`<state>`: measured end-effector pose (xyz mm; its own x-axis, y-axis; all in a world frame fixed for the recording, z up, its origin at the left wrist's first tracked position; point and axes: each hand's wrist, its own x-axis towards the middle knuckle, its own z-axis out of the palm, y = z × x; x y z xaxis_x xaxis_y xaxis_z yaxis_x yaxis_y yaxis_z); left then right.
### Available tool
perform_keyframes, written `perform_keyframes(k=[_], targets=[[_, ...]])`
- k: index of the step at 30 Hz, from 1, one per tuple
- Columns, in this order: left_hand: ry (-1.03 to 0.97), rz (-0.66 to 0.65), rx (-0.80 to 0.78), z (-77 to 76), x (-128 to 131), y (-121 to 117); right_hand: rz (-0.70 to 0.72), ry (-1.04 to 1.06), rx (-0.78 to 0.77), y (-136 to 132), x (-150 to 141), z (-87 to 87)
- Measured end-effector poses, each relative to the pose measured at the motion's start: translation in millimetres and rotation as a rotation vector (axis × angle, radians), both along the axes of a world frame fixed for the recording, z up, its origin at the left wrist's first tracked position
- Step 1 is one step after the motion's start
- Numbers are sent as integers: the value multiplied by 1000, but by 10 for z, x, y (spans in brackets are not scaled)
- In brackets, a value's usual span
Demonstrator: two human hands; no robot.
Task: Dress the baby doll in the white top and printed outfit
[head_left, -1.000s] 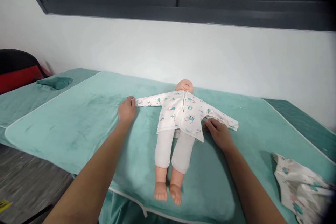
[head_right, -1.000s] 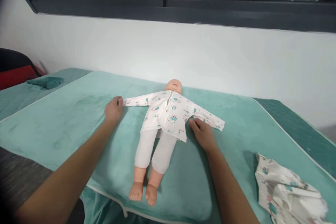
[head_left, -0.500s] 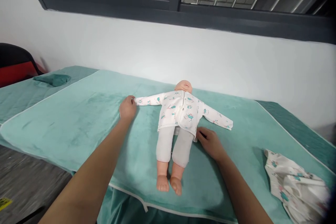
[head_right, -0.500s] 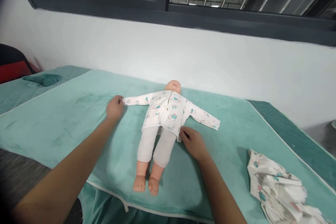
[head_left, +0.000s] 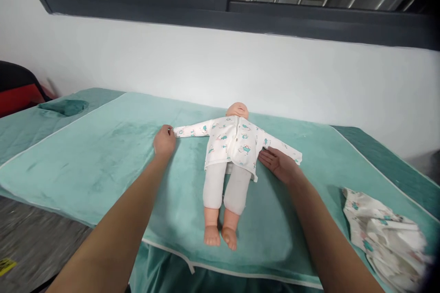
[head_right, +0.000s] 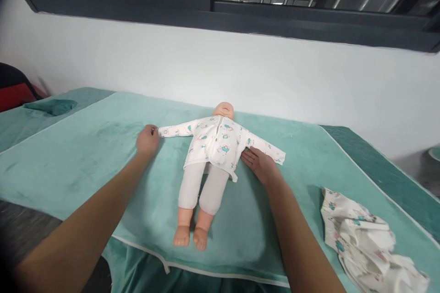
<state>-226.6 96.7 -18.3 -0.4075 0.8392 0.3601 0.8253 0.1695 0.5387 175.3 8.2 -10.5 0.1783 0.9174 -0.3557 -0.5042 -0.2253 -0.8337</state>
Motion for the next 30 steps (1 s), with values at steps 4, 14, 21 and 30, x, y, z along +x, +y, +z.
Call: perform_keyframes(k=[4,14,21,30], targets=[[14,9,-24,14,7,-6,29,166,84,210,-160,3],[67,12,-50,17,40,24,69,245,212,448,-307,-105],[88,19,-62,36,58,14,104,271,120,623,-333,-98],[90,41,-81,40,69,33,166,223,65,869,-244,-41]])
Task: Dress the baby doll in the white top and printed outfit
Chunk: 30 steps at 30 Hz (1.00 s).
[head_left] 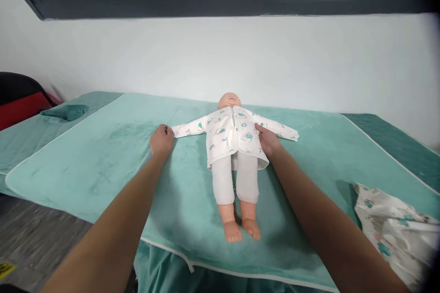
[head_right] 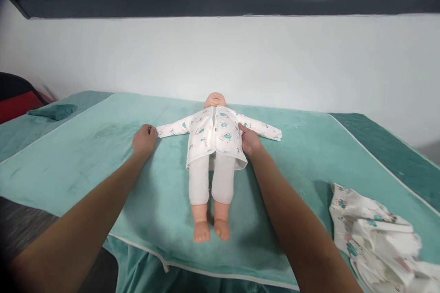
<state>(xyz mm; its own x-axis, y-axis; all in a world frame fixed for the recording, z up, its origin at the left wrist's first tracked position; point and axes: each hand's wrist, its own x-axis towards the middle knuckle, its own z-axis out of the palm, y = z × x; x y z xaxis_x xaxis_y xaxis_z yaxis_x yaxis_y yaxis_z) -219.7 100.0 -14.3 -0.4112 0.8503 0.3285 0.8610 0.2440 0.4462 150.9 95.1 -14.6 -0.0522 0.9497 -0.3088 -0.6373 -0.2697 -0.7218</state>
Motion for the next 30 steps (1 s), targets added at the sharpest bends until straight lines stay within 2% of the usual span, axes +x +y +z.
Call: perform_keyframes(k=[6,12,16,20,23,27,30], targets=[[7,2,-5,8,12,12,37,-39,33,-185,41,32],[16,6,11,-8,10,24,146,-92,56,-481,64,58],[5,-6,24,-2,17,12,158,-138,120,-898,75,30],[-58,9,68,42,47,-60,85,-121,176,-1443,75,-16],[-178,52,158,53,149,-247,26,-88,206,-1697,53,-44],[-331,78,223,-52,485,-755,-44,-192,135,-1691,-13,-48],[-349,-149,185,-179,798,-1160,-46,-393,84,-1568,-86,-38]])
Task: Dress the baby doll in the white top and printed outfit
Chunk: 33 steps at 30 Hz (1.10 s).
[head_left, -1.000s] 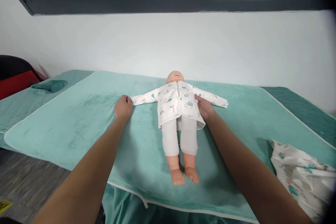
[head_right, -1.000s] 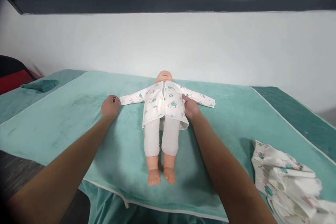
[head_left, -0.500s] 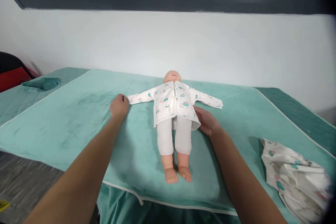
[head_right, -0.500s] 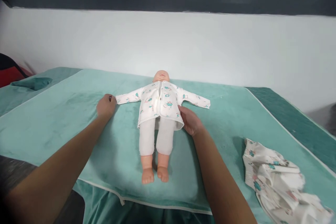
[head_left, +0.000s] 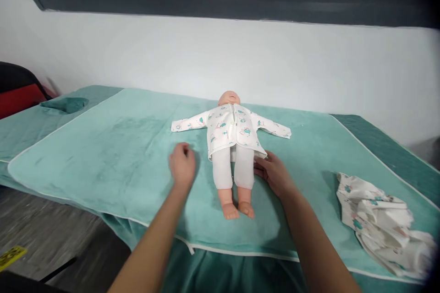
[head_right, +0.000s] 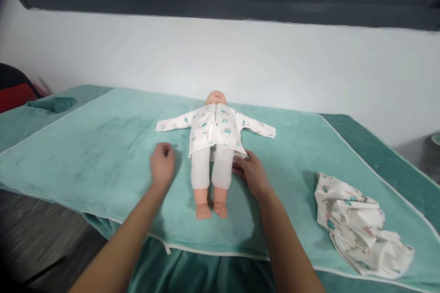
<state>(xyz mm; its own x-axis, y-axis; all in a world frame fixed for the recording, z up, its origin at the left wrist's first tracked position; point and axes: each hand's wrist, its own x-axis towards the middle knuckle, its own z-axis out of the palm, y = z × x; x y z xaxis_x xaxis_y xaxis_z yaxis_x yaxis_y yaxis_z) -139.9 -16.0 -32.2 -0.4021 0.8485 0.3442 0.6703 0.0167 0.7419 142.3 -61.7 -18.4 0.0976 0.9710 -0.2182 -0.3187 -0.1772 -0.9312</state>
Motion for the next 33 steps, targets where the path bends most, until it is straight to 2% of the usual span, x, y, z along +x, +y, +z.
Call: perform_keyframes(k=[2,4,6,9,11,15,21,24,27,30,33], targets=[[-80,-212,-5,-52,156,-179,-19,-163,-15,72,-48,3],[-157,-313,-29,-61,251,-275,-40,-313,-14,121,-87,0],[-121,-319,-69,-39,305,-315,-91,-459,12,144,-118,-7],[50,-305,-105,7,361,-337,-222,-692,80,131,-153,-25],[128,-293,-94,21,391,-345,-254,-774,100,101,-170,-37],[217,-263,-29,0,410,-370,-236,-741,111,36,-176,-58],[152,-180,25,-51,361,-429,-227,-636,-22,-32,-141,-113],[174,-153,33,-57,369,-446,-249,-606,-10,-59,-152,-121],[196,-148,102,-49,408,-436,-338,-679,160,-72,-174,-91],[256,-242,244,-34,454,-378,-438,-855,483,-28,-191,-30],[302,-351,387,-15,489,-269,-346,-979,745,105,-213,30]])
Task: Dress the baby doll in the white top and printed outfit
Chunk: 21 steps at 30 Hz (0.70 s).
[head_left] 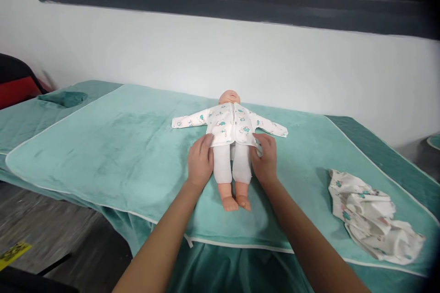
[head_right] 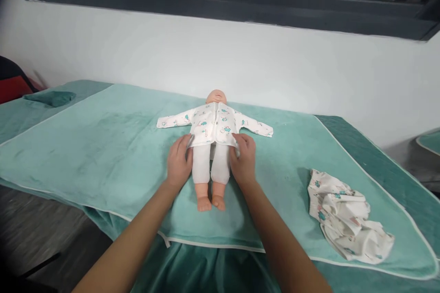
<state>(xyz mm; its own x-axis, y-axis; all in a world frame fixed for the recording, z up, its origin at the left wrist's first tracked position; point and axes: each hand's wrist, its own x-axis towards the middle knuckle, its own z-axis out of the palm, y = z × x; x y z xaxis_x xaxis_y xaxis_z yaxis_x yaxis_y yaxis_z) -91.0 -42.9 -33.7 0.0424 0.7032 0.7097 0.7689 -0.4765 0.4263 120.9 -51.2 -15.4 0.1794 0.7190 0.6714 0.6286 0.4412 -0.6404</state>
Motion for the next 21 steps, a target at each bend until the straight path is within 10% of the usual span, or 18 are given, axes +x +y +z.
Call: perform_keyframes(k=[8,16,21], targets=[[27,-132,60,96,66,249,22,-50,14,237,-56,30],[-574,-25,-264,123,-4,289,-31,610,-227,283,35,-81],[-698,-68,-328,64,-30,364,9,660,-220,328,42,-112]])
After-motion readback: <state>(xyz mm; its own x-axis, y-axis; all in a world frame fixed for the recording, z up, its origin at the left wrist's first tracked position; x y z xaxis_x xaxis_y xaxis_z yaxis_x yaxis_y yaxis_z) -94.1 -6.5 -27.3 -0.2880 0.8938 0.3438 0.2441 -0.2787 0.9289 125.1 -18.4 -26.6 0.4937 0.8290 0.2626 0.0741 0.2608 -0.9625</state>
